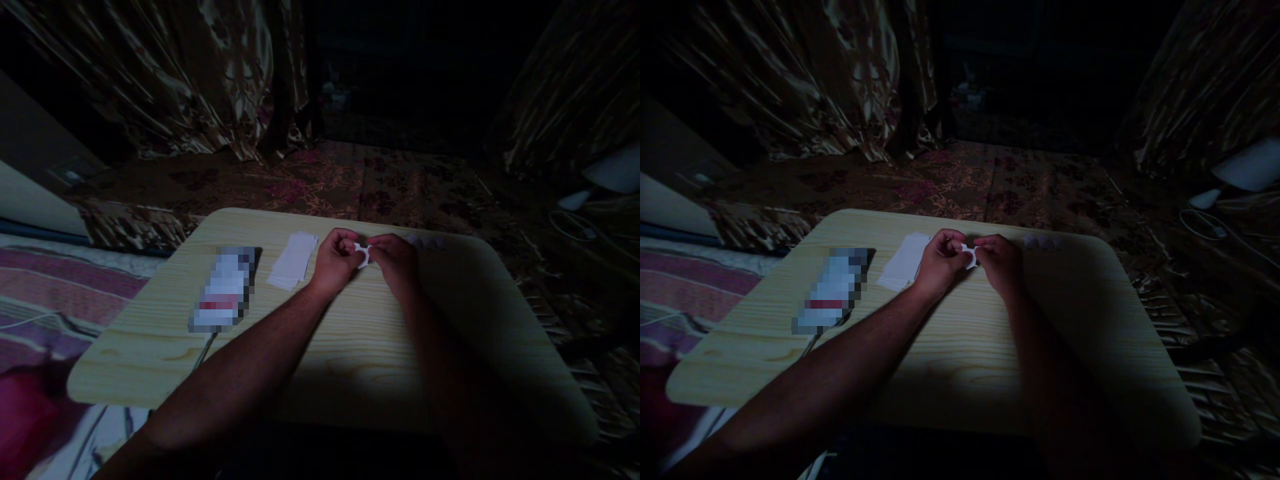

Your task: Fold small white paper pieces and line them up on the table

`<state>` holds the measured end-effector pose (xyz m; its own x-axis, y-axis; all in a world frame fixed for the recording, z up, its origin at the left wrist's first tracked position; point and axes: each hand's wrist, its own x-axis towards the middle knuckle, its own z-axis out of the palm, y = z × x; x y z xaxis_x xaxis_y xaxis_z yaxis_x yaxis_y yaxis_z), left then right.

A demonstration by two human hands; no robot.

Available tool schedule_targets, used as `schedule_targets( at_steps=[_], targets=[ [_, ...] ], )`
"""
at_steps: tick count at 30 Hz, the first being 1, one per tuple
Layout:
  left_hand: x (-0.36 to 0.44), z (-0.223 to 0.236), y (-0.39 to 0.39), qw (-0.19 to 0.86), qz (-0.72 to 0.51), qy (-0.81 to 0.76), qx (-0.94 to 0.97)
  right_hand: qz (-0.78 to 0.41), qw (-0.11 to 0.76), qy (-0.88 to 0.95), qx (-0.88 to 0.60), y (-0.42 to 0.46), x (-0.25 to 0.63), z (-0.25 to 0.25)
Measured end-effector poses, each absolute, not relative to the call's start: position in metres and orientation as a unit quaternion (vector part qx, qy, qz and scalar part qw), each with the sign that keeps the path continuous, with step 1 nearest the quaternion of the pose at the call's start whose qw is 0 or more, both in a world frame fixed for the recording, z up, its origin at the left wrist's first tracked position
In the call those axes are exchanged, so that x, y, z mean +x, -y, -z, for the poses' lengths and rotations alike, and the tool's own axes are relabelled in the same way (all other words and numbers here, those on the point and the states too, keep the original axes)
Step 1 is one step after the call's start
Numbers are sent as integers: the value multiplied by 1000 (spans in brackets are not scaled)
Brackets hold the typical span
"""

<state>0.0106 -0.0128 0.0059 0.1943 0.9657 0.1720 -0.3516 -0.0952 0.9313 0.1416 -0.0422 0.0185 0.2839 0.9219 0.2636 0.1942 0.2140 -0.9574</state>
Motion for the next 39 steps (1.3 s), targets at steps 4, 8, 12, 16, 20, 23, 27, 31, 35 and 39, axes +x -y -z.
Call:
schedule_targets(
  at_steps=[4, 8, 12, 16, 20, 23, 27, 31, 35, 39],
  targets=[
    [10, -3, 9, 615, -554, -306, 471, -335, 571, 511, -548, 39, 143, -13],
    [9, -1, 7, 607, -561, -309, 470, -340, 536, 518, -573, 36, 145, -7],
    [9, 0, 7, 606, -559, -317, 468, -325, 512, 538, -585, 37, 145, -8],
    [8, 1, 7, 615, -555, -321, 459, -305, 506, 551, -589, 40, 144, -13],
    [9, 0, 7, 636, -556, -313, 435, -310, 518, 547, -580, 39, 144, -12],
    [9, -1, 8, 666, -546, -306, 406, -338, 527, 519, -582, 39, 144, -11],
    [10, -4, 9, 687, -523, -314, 395, -367, 542, 491, -576, 40, 143, -12],
    [9, -5, 9, 684, -507, -320, 416, -368, 556, 476, -574, 40, 144, -13],
    [9, -2, 10, 668, -496, -328, 447, -363, 551, 476, -581, 40, 144, -14],
    [9, 1, 10, 651, -504, -331, 461, -359, 561, 475, -575, 40, 144, -15]
  ],
)
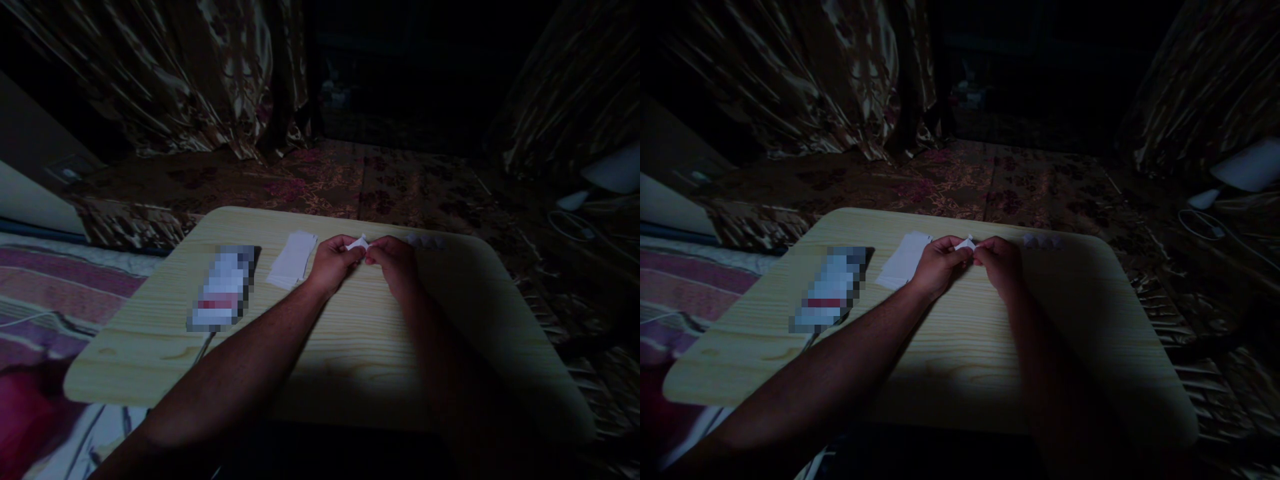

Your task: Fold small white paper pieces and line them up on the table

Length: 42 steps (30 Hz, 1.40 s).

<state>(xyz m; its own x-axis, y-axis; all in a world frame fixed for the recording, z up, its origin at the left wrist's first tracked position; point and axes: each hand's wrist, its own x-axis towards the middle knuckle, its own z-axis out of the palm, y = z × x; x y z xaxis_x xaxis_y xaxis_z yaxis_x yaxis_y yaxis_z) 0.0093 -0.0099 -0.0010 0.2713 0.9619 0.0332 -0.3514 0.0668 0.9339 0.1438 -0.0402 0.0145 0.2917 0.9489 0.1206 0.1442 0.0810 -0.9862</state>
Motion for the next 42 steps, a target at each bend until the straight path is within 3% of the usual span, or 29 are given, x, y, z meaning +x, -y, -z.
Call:
schedule_targets(
  at_steps=[11, 26, 42],
  targets=[
    [10, -2, 7, 650, -511, -344, 446, -434, 589, 424, -533, 39, 144, -10],
    [9, 2, 7, 651, -502, -345, 453, -351, 532, 499, -587, 39, 146, -11],
    [9, 2, 7, 658, -503, -326, 456, -360, 543, 497, -573, 41, 146, -12]
  ],
)
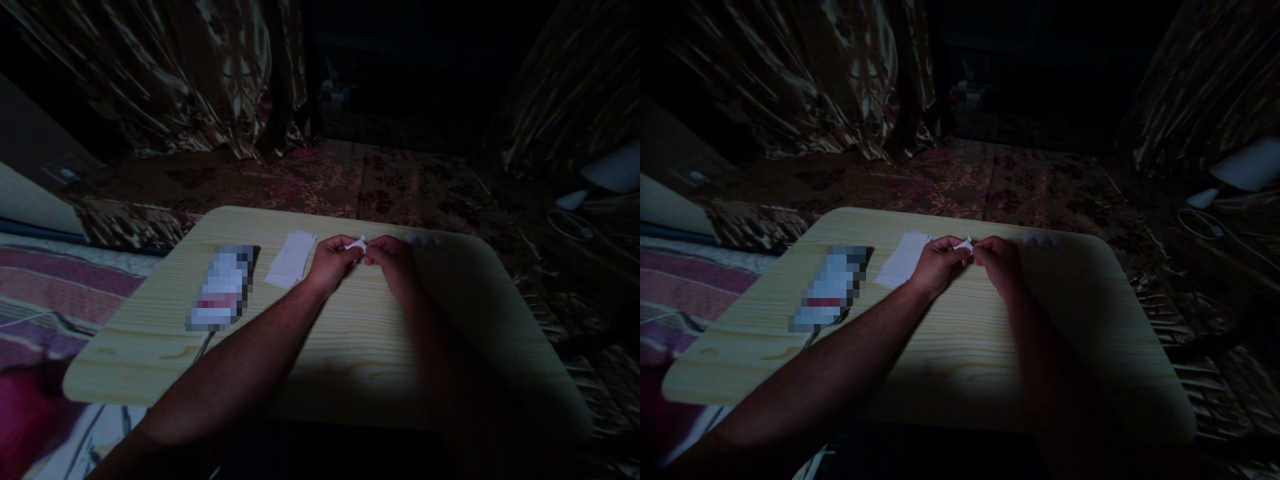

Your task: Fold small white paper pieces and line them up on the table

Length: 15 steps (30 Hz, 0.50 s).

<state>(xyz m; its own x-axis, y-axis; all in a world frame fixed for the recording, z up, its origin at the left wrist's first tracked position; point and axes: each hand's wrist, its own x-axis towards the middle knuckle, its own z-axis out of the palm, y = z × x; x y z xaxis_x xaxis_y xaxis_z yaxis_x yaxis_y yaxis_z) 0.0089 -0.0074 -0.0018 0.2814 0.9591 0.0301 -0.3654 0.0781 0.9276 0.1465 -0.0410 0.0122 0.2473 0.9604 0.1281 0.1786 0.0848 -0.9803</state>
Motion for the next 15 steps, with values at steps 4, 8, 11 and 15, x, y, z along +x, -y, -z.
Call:
schedule_targets(
  at_steps=[4, 8, 11, 15],
  targets=[
    [9, 2, 7, 662, -505, -328, 446, -332, 535, 514, -582, 42, 146, -15],
    [10, 1, 7, 663, -507, -327, 443, -284, 522, 535, -601, 42, 146, -16],
    [10, 1, 7, 662, -505, -332, 444, -262, 509, 541, -616, 41, 146, -16],
    [9, 1, 8, 667, -500, -326, 445, -247, 508, 538, -625, 42, 146, -16]
  ],
)
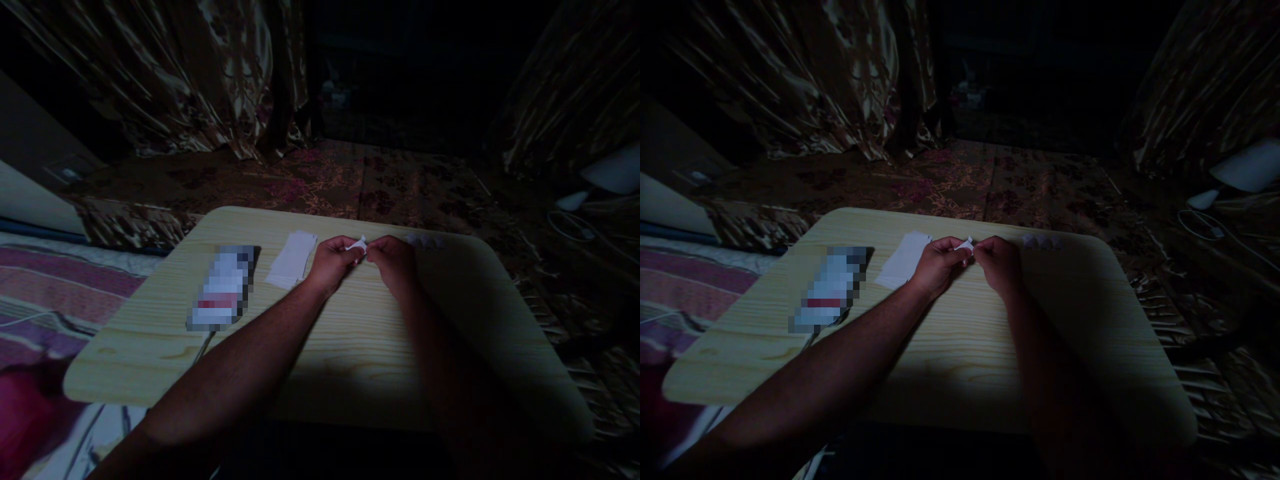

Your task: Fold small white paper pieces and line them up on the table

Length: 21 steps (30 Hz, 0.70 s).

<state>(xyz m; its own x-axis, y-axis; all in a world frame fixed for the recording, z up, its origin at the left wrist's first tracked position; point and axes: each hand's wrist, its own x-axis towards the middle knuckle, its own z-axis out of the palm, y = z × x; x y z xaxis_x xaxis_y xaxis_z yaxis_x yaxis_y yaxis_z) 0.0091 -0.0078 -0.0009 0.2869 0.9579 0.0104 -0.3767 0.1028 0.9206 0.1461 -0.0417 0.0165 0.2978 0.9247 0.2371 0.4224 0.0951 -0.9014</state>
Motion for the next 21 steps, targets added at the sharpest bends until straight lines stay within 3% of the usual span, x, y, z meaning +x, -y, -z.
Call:
schedule_targets(
  at_steps=[14, 21],
  targets=[
    [9, 1, 10, 642, -492, -339, 481, -316, 534, 503, -601, 41, 143, -15],
    [9, 1, 11, 632, -493, -334, 496, -269, 526, 535, -604, 41, 145, -13]
  ],
)
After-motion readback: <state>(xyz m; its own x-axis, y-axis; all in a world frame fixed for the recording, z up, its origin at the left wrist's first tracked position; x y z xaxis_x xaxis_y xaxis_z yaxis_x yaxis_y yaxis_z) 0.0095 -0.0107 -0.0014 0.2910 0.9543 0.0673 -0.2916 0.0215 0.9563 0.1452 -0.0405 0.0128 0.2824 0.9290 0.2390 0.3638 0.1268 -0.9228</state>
